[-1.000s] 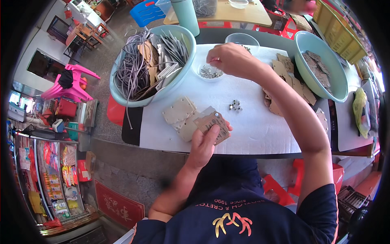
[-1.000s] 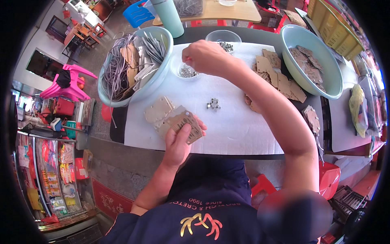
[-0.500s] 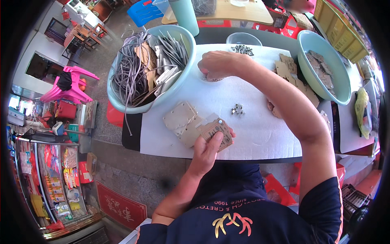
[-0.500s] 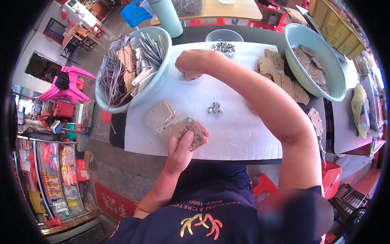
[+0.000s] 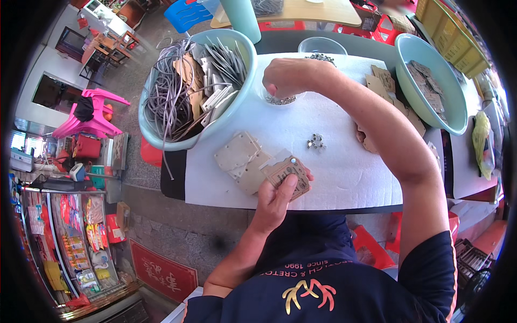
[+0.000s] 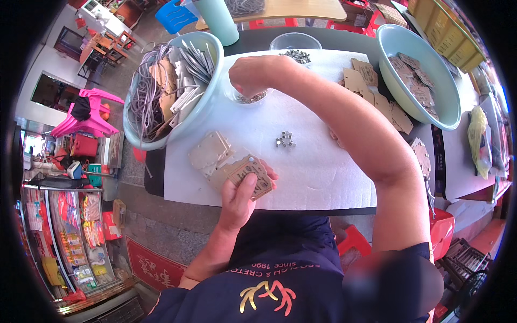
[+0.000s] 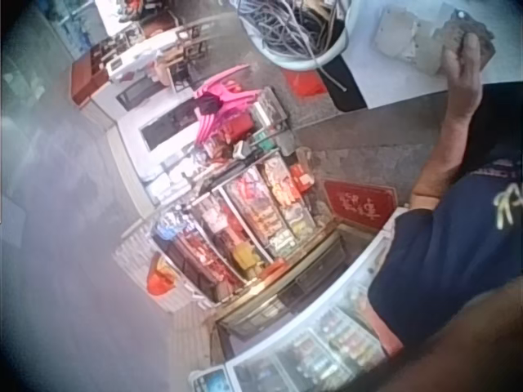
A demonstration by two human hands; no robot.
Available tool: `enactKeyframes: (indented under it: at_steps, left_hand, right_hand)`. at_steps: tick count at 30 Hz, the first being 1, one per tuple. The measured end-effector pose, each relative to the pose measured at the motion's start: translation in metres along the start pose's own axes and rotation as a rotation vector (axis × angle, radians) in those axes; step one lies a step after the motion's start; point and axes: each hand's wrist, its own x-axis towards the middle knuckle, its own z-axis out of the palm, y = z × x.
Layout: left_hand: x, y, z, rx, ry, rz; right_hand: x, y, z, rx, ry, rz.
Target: Attaching small metal eyelets to branding tags or shoe components by hand.
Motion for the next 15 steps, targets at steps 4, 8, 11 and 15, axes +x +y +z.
enactKeyframes:
  at_steps: [4,8,11,15]
  left_hand:
    - [-0.002,0.000,-0.002,-0.015,0.018,-0.003]
    - [-0.001,-0.001,0.000,-0.001,0.005,0.011]
    - [-0.002,-0.002,0.000,0.003,0.001,0.020]
    - [-0.002,-0.005,-0.004,0.043,-0.041,0.058]
  right_hand:
    - [-0.006,-0.007,-0.013,-0.073,-0.006,0.036]
    - [-0.012,0.014,-0.006,0.210,0.197,-0.086]
    - [-0.021,0.009,-0.006,0.236,0.192,-0.085]
    - [-0.043,0.007,0.003,0.170,0.618,0.186]
